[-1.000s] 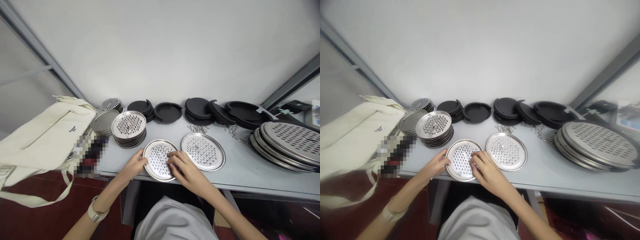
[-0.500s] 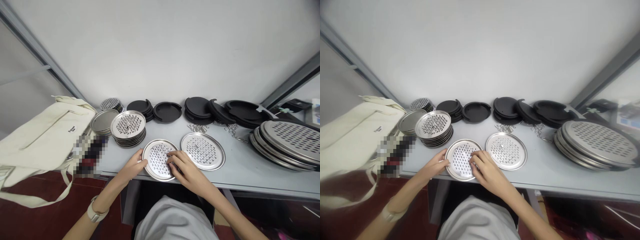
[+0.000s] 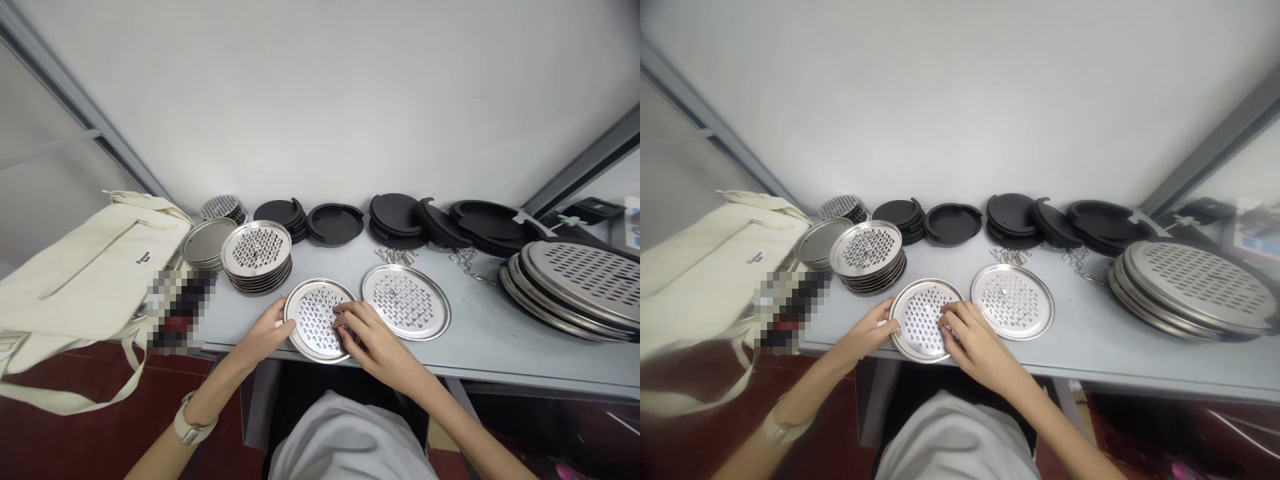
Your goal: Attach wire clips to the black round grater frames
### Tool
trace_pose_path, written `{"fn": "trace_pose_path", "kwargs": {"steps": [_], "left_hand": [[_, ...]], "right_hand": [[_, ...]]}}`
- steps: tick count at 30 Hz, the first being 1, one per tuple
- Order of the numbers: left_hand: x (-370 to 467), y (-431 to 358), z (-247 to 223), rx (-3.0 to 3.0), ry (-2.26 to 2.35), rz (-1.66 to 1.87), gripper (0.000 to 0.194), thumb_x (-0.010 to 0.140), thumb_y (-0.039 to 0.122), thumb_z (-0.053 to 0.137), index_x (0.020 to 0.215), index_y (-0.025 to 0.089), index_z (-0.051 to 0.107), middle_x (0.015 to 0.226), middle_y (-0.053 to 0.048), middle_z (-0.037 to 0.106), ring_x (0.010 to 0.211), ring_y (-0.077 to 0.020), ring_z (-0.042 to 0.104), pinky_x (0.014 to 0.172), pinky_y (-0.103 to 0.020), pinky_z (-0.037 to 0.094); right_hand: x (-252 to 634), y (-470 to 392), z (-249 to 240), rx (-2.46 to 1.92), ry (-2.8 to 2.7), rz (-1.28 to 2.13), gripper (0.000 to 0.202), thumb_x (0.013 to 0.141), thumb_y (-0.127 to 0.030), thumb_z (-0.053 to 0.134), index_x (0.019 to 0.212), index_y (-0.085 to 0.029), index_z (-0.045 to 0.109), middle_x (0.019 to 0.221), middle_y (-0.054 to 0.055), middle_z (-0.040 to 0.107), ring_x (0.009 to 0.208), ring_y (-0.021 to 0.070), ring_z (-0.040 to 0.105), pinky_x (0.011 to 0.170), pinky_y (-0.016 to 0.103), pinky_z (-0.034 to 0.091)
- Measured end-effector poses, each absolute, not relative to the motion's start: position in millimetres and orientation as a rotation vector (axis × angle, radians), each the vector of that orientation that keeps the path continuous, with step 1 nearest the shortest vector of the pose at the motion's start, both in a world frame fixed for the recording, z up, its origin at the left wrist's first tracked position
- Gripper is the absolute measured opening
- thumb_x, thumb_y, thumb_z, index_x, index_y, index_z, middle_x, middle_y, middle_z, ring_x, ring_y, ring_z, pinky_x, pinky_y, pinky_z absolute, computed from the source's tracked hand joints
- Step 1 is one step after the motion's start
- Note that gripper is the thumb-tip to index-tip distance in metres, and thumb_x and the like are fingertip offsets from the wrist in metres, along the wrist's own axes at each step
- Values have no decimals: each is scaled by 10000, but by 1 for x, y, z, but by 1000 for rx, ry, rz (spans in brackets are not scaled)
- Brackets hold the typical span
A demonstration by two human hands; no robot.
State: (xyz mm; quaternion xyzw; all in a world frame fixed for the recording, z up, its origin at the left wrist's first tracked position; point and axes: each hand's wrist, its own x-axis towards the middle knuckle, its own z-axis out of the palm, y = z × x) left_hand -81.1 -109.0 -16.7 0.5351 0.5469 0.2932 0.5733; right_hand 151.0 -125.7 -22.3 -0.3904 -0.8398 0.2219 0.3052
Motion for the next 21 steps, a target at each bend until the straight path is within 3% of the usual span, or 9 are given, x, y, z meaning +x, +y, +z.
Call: {"fn": "trace_pose_path", "kwargs": {"steps": [3,8,13,21], "left_hand": [[-81,-108,-16,1216,1286,684,219,722,193,493,941,170,493,687,42,507,594,-99,455,546,-194,351],[-85,-109,-14,1109,1289,625,93,784,261,458,828,179,458,633,79,385,419,-37,227,416,-198,156],[-83,-112,-12,1086,1287,663,181,833,357,481,898,189,487,706,64,400,473,-45,270,435,-187,180],[-83,-110,-19,1284,1300,648,242,841,405,524,917,175,522,674,46,486,623,-113,442,592,-212,345]], "right_hand": [[151,-126,-23,-1036,-2225,587,144,933,-174,405,970,-224,535,1070,92,570,1001,221,533,862,395,462],[152,-126,-22,-1033,-2237,594,143,933,-167,408,973,-223,534,1077,89,566,1010,217,524,877,395,452],[151,-127,-20,-1006,-2251,580,143,930,-166,414,946,-226,543,1074,86,577,998,214,538,854,385,470],[150,-128,-20,-1000,-2242,611,141,926,-164,420,961,-227,541,1101,95,564,1040,226,525,880,405,465]]}}
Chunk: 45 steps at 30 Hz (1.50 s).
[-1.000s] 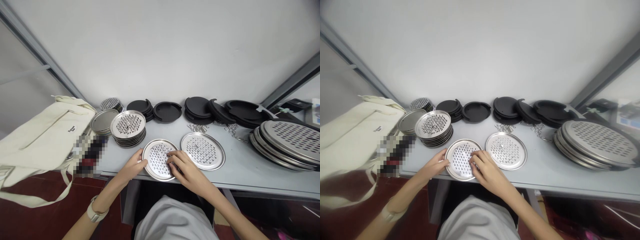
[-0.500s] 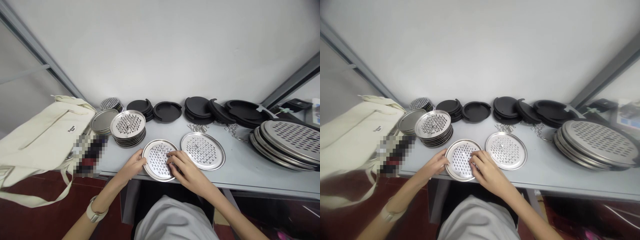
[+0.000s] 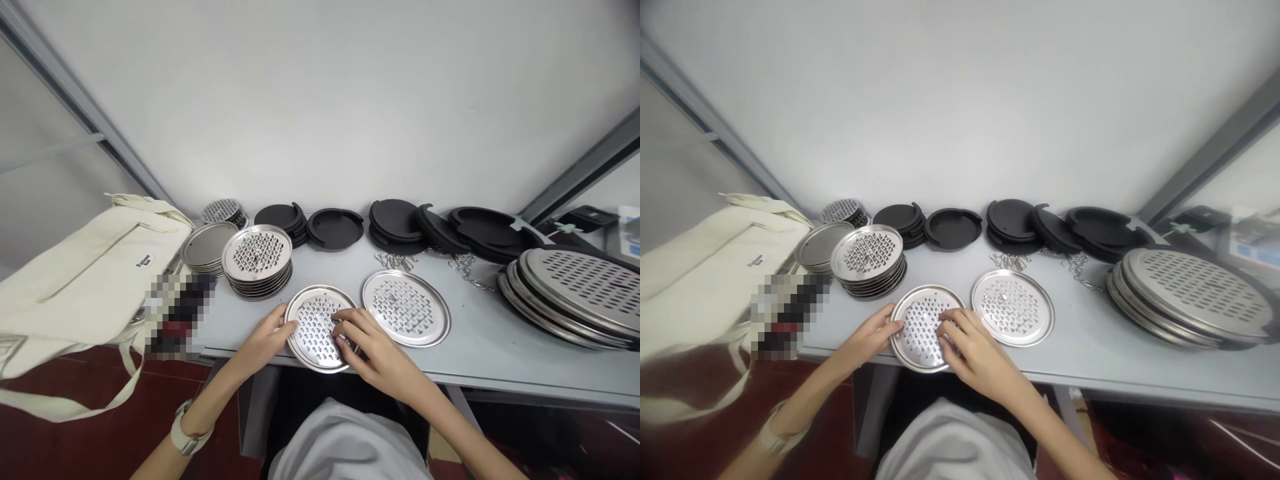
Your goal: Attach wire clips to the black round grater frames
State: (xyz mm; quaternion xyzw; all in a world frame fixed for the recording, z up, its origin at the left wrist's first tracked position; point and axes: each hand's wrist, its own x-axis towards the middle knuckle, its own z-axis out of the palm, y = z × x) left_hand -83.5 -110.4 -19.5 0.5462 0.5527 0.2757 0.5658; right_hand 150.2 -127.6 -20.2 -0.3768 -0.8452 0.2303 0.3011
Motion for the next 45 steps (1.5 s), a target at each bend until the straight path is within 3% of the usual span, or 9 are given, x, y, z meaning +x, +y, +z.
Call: {"fn": "trace_pose_path", "kwargs": {"steps": [14,19,23,25,30,34,38,43,45], "left_hand": [[-85,-112,-20,1491,1319,664,270,854,406,535,963,160,554,812,-25,625,755,-175,572,696,-263,439],[-87,-110,-23,1481,1293,628,257,881,415,482,882,162,530,654,15,584,643,-150,564,669,-255,426],[-91,-112,-20,1601,1355,574,353,928,440,359,737,177,498,554,25,546,566,-133,504,593,-237,373],[-93,-116,-15,1752,1473,541,386,941,411,328,673,181,484,570,19,539,570,-131,493,588,-239,356],[-86,-127,-5,2147,1812,570,234,922,276,396,717,199,478,641,26,533,592,-133,501,579,-244,342],[-73,-129,-9,2398,1595,575,141,935,240,407,965,216,542,948,-8,611,777,-127,597,667,-229,433],[-66,-128,-18,2825,1288,402,287,951,288,394,1217,234,488,1240,-61,548,894,-159,627,661,-246,489],[-70,-126,-25,2957,1268,362,280,947,273,385,1192,214,505,1210,-75,563,853,-172,636,650,-272,521],[-72,-125,-27,2949,1297,358,245,940,259,386,1132,204,530,1161,-76,579,840,-175,635,626,-269,522]], "right_hand": [[147,-127,-24,-1085,-2198,631,147,933,-165,401,999,-231,515,1181,97,542,1164,226,489,954,408,447],[147,-126,-30,-1102,-2143,640,194,941,-174,392,1108,-226,479,1302,110,495,1273,222,424,1013,396,420],[149,-126,-30,-1103,-2167,635,207,947,-191,390,1128,-232,484,1377,99,451,1303,222,399,1047,402,392],[149,-126,-30,-1111,-2170,647,227,951,-197,386,1155,-239,478,1389,93,440,1314,221,385,1060,408,380],[150,-126,-35,-1095,-2057,721,301,951,-185,365,1246,-230,408,1350,112,461,1318,212,380,1066,407,376],[152,-127,-40,-1076,-1959,735,303,948,-154,334,1235,-232,394,1321,112,459,1273,212,421,1039,409,388],[154,-127,-41,-1065,-1908,711,293,935,-115,314,1192,-228,398,1228,107,481,1180,213,470,976,393,413],[153,-126,-42,-1151,-1886,731,168,926,-113,330,1017,-215,428,924,52,507,852,183,529,776,339,451],[153,-126,-43,-1181,-1888,753,150,924,-110,331,983,-212,423,884,40,495,807,174,516,753,328,441]]}}
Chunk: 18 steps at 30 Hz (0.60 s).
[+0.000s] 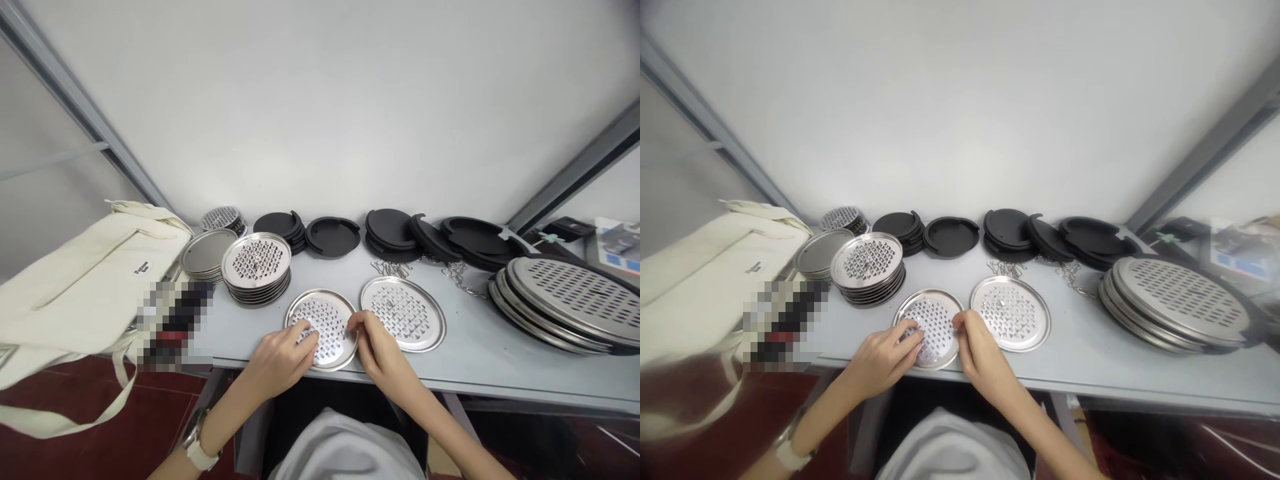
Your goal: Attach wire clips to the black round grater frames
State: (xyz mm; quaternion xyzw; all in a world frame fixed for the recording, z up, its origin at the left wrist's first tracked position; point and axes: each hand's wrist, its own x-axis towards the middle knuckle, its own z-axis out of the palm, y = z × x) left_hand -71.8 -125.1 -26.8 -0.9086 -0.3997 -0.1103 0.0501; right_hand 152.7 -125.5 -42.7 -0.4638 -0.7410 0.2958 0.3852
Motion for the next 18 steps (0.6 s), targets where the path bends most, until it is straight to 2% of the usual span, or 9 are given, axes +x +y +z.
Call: {"fn": "trace_pose_path", "kwargs": {"steps": [5,10,18], "left_hand": [[-73,-125,-31,-2738,-1240,-375,230,935,251,386,1105,201,533,1136,-78,588,803,-170,634,604,-266,526],[-75,-124,-33,-2767,-1200,-405,265,925,233,402,1155,204,533,1196,-88,575,900,-183,636,674,-274,543],[-75,-126,-30,-2806,-1198,-365,330,917,207,402,1232,200,501,1251,-80,553,938,-198,634,705,-306,564]], "right_hand": [[151,-123,-46,-1192,-1881,734,145,918,-108,340,992,-206,418,881,38,489,806,171,510,744,318,426],[152,-121,-48,-1197,-1847,675,172,917,-97,318,1002,-204,423,871,40,500,788,168,512,725,311,423],[153,-123,-47,-1193,-1855,710,166,923,-106,324,1006,-203,430,880,44,508,802,169,515,736,313,427]]}}
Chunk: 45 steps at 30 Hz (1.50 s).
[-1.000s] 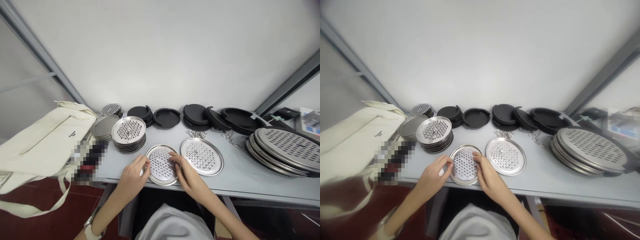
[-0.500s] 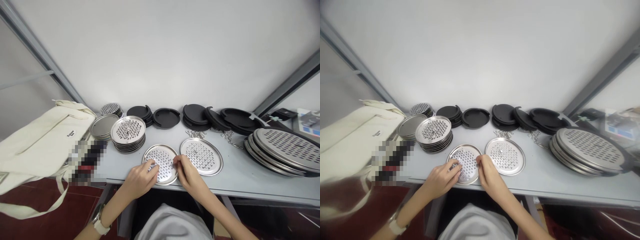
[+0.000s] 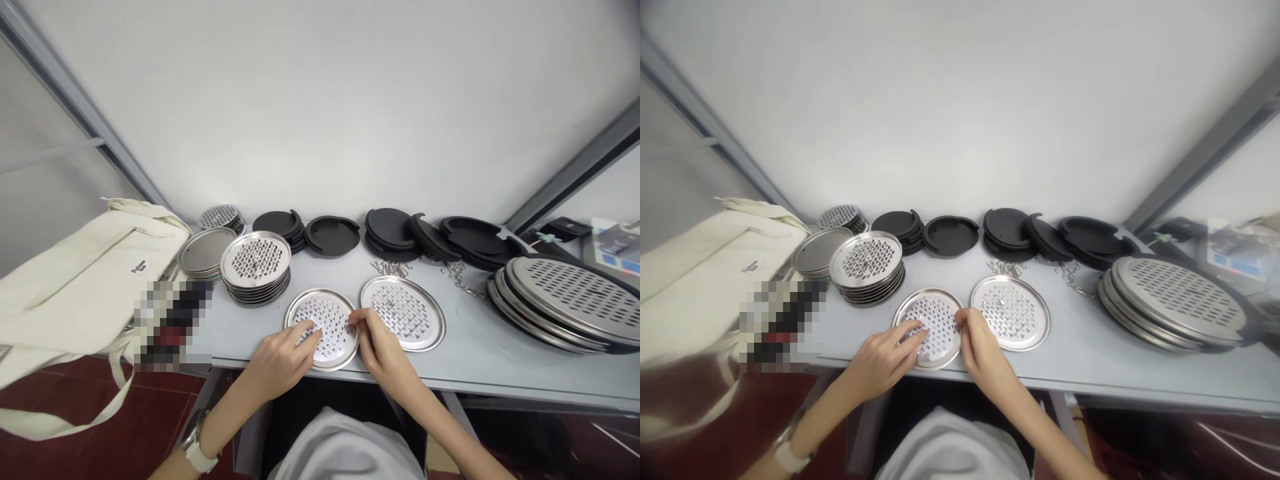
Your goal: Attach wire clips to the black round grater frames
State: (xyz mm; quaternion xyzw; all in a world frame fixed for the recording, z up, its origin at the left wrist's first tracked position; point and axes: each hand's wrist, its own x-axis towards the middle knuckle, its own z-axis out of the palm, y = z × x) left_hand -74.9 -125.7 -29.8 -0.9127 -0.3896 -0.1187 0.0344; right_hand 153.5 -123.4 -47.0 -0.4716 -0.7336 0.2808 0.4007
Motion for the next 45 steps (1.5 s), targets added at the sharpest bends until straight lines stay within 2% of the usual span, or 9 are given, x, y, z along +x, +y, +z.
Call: {"fn": "trace_pose_path", "kwargs": {"steps": [19,26,29,32,34,37,40,45], "left_hand": [[-75,-126,-26,-2850,-1215,-338,374,901,169,403,1266,206,474,1302,-79,537,1020,-206,616,745,-303,557],[-74,-126,-32,-2822,-1277,-503,362,921,196,373,1271,126,435,1211,-123,596,1062,-200,602,817,-305,545],[-74,-127,-29,-2850,-1274,-523,337,918,191,370,1239,146,462,1262,-135,556,1079,-205,593,802,-297,546],[-76,-127,-22,-2854,-1418,-597,311,922,224,393,1217,173,477,1323,-135,490,1065,-201,594,723,-278,554],[-80,-126,-19,-2839,-1529,-712,280,925,225,396,1180,181,503,1292,-123,509,1058,-186,594,732,-270,551],[-90,-122,-20,-2849,-1487,-858,287,916,143,364,1127,186,553,1212,-91,578,1078,-161,588,828,-266,529],[-97,-120,-25,-2889,-1306,-806,370,891,84,358,1173,207,565,1219,-59,605,1092,-156,593,843,-259,524],[-96,-120,-32,-2875,-1222,-698,360,881,98,382,1165,185,587,1208,-74,623,1000,-163,643,782,-258,548]], "right_hand": [[150,-125,-39,-1164,-1943,725,146,932,-132,363,1025,-212,443,906,54,491,847,193,508,769,343,436],[149,-125,-38,-1149,-1948,721,144,937,-129,365,1018,-216,445,908,61,492,860,203,504,772,366,441],[149,-125,-38,-1143,-1955,713,144,937,-130,368,1019,-217,449,915,64,496,870,207,506,782,373,443],[149,-125,-37,-1145,-1963,705,143,936,-132,370,1016,-218,451,917,64,498,874,207,509,785,372,443],[149,-125,-37,-1141,-1967,694,141,933,-135,374,1010,-221,455,915,65,502,873,211,511,780,370,446],[149,-125,-36,-1134,-1973,684,144,929,-135,378,1006,-222,463,916,66,511,878,214,515,782,368,448],[150,-125,-35,-1139,-1978,680,150,925,-127,381,1006,-219,468,924,66,516,889,213,516,795,367,446],[150,-125,-34,-1142,-1991,681,159,921,-116,384,1003,-221,472,927,66,518,893,213,516,805,373,450]]}}
